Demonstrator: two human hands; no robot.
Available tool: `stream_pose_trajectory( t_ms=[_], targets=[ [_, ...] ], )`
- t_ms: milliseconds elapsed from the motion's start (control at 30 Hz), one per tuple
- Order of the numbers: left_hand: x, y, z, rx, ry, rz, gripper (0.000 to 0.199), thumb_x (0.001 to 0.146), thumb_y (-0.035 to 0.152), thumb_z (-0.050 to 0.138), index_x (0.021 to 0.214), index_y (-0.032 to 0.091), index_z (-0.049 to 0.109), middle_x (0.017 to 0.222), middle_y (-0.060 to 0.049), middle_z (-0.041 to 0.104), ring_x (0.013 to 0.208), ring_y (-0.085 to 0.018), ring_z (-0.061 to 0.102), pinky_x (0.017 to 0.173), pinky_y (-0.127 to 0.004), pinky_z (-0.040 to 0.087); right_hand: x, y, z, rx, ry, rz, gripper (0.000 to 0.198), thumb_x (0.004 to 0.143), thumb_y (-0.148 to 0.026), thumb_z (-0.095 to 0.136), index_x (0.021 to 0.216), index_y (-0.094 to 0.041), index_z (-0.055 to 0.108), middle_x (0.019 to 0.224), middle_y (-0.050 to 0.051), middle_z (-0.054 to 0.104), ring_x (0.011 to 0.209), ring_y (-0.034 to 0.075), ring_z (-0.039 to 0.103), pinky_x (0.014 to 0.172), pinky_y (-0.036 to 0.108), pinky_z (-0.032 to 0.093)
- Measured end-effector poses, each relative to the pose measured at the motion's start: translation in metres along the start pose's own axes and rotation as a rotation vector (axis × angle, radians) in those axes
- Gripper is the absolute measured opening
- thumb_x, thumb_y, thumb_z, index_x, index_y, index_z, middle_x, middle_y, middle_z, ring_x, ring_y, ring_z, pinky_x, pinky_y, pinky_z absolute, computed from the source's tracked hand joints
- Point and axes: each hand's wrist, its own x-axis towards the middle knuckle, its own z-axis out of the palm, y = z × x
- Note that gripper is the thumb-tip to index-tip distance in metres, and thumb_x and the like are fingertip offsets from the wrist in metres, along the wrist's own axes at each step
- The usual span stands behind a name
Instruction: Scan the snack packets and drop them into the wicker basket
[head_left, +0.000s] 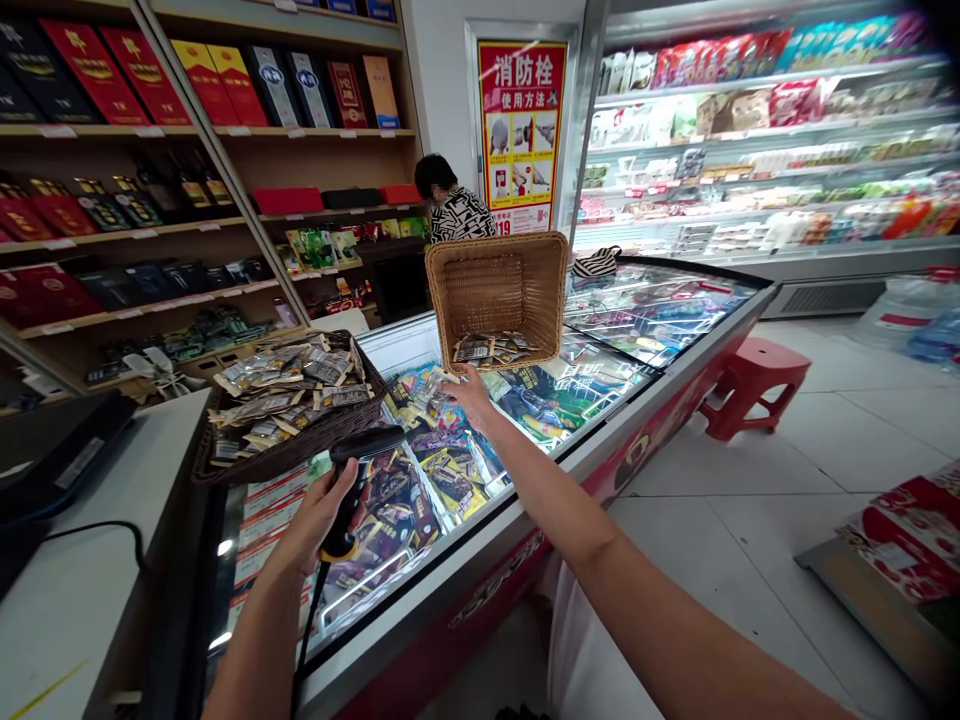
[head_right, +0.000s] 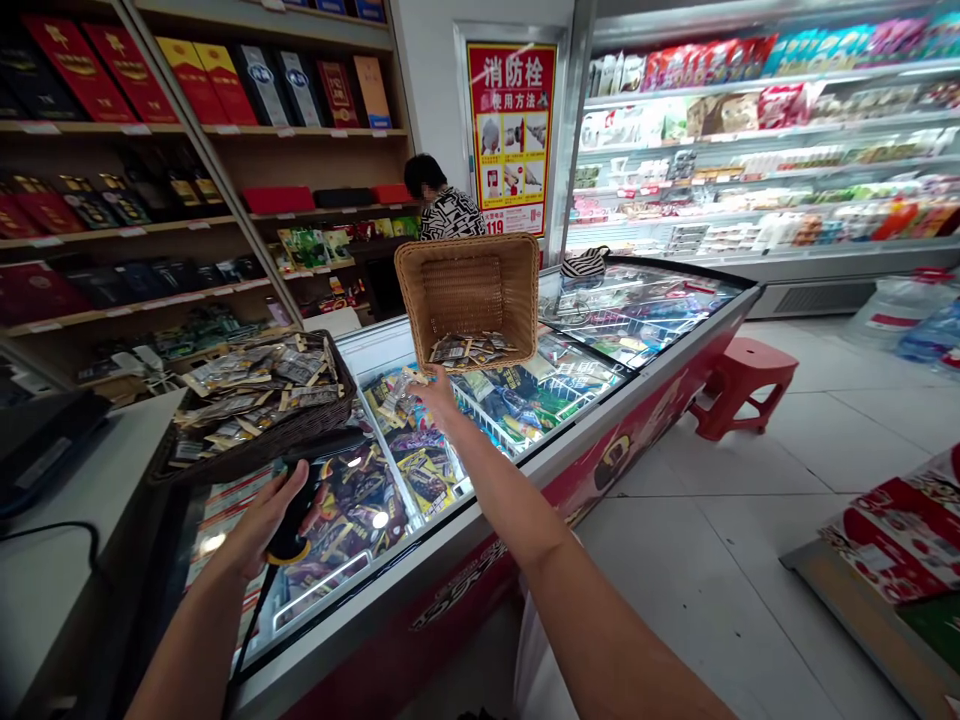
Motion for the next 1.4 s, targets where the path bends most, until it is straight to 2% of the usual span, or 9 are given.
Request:
stream_pose_trajectory(
  t_ms=[167, 267, 367, 533, 667, 767, 933, 1167, 1400],
  targets=[
    [0.000, -0.004, 0.000, -0.010, -0.024, -0.001, 0.067, 0.067, 0.083, 0.076, 0.074, 0.020, 0.055, 0.059, 0.003, 0.059, 0.043, -0.008, 0.046, 0.045, -0.022, 0.036, 0.006, -0.002, 0.001, 0.176, 0.009, 0.092, 0.029, 0.066, -0.019, 0.082, 0.090, -0.019, 0.066, 0.072, -0.005, 0.067, 0.062, 0.010, 0.056, 0.056, 0.019, 0.042],
    [0.001, -0.003, 0.001, -0.012, -0.018, -0.013, 0.068, 0.064, 0.084, 0.078, 0.074, 0.020, 0.055, 0.058, 0.003, 0.060, 0.043, -0.008, 0.047, 0.045, -0.022, 0.036, 0.008, -0.008, 0.002, 0.426, 0.077, 0.279, 0.020, 0.077, -0.019, 0.076, 0.089, -0.021, 0.060, 0.072, -0.004, 0.069, 0.064, 0.013, 0.063, 0.061, 0.023, 0.052],
    [0.002, -0.002, 0.001, -0.009, -0.006, -0.025, 0.070, 0.061, 0.085, 0.079, 0.074, 0.020, 0.056, 0.057, 0.004, 0.059, 0.043, -0.008, 0.047, 0.044, -0.022, 0.037, 0.005, -0.012, 0.005, 0.515, -0.021, 0.403, 0.018, 0.082, -0.015, 0.071, 0.095, -0.021, 0.059, 0.078, 0.001, 0.072, 0.070, 0.017, 0.069, 0.067, 0.029, 0.060],
    [-0.001, -0.001, 0.003, -0.019, 0.006, -0.035, 0.072, 0.058, 0.087, 0.079, 0.072, 0.020, 0.056, 0.061, 0.003, 0.060, 0.043, -0.007, 0.046, 0.043, -0.022, 0.036, -0.005, -0.006, 0.006, 0.100, -0.133, 0.349, 0.057, 0.064, -0.007, 0.083, 0.113, -0.022, 0.058, 0.083, -0.001, 0.069, 0.069, 0.017, 0.067, 0.062, 0.027, 0.056],
    [-0.002, 0.002, 0.004, -0.023, 0.006, -0.021, 0.072, 0.058, 0.086, 0.080, 0.074, 0.020, 0.057, 0.062, 0.003, 0.061, 0.042, -0.008, 0.046, 0.043, -0.022, 0.035, -0.007, -0.005, 0.001, -0.184, -0.202, 0.205, 0.054, 0.051, -0.010, 0.091, 0.098, -0.020, 0.067, 0.075, -0.003, 0.065, 0.065, 0.013, 0.058, 0.056, 0.022, 0.044],
    [-0.003, 0.003, 0.004, -0.015, -0.016, 0.003, 0.071, 0.060, 0.086, 0.078, 0.074, 0.021, 0.056, 0.056, 0.004, 0.056, 0.042, -0.009, 0.046, 0.043, -0.023, 0.035, -0.006, -0.008, -0.002, -0.106, -0.290, 0.125, 0.040, 0.054, -0.026, 0.093, 0.088, -0.018, 0.071, 0.075, -0.002, 0.067, 0.070, 0.013, 0.058, 0.060, 0.022, 0.041],
    [-0.002, 0.000, 0.001, 0.011, -0.056, 0.036, 0.069, 0.063, 0.086, 0.076, 0.074, 0.020, 0.058, 0.058, 0.003, 0.057, 0.042, -0.009, 0.044, 0.043, -0.024, 0.034, -0.002, -0.007, -0.001, 0.047, -0.116, 0.120, 0.035, 0.066, -0.045, 0.086, 0.084, -0.018, 0.073, 0.073, -0.001, 0.069, 0.072, 0.015, 0.062, 0.064, 0.025, 0.043],
    [0.004, -0.009, -0.004, 0.089, -0.129, 0.108, 0.062, 0.078, 0.081, 0.069, 0.075, 0.020, 0.057, 0.053, 0.004, 0.053, 0.042, -0.010, 0.042, 0.046, -0.024, 0.034, -0.004, -0.009, 0.001, 0.065, -0.027, 0.106, 0.031, 0.071, -0.040, 0.087, 0.076, -0.018, 0.065, 0.058, -0.005, 0.055, 0.052, 0.010, 0.044, 0.048, 0.024, 0.027],
    [0.002, -0.007, -0.003, 0.144, -0.145, 0.127, 0.060, 0.079, 0.079, 0.069, 0.075, 0.020, 0.058, 0.049, 0.005, 0.051, 0.042, -0.010, 0.040, 0.047, -0.025, 0.033, 0.000, -0.005, -0.001, 0.051, -0.022, 0.108, 0.029, 0.074, -0.038, 0.086, 0.076, -0.019, 0.064, 0.055, -0.006, 0.049, 0.049, 0.008, 0.036, 0.047, 0.024, 0.023]
  ],
)
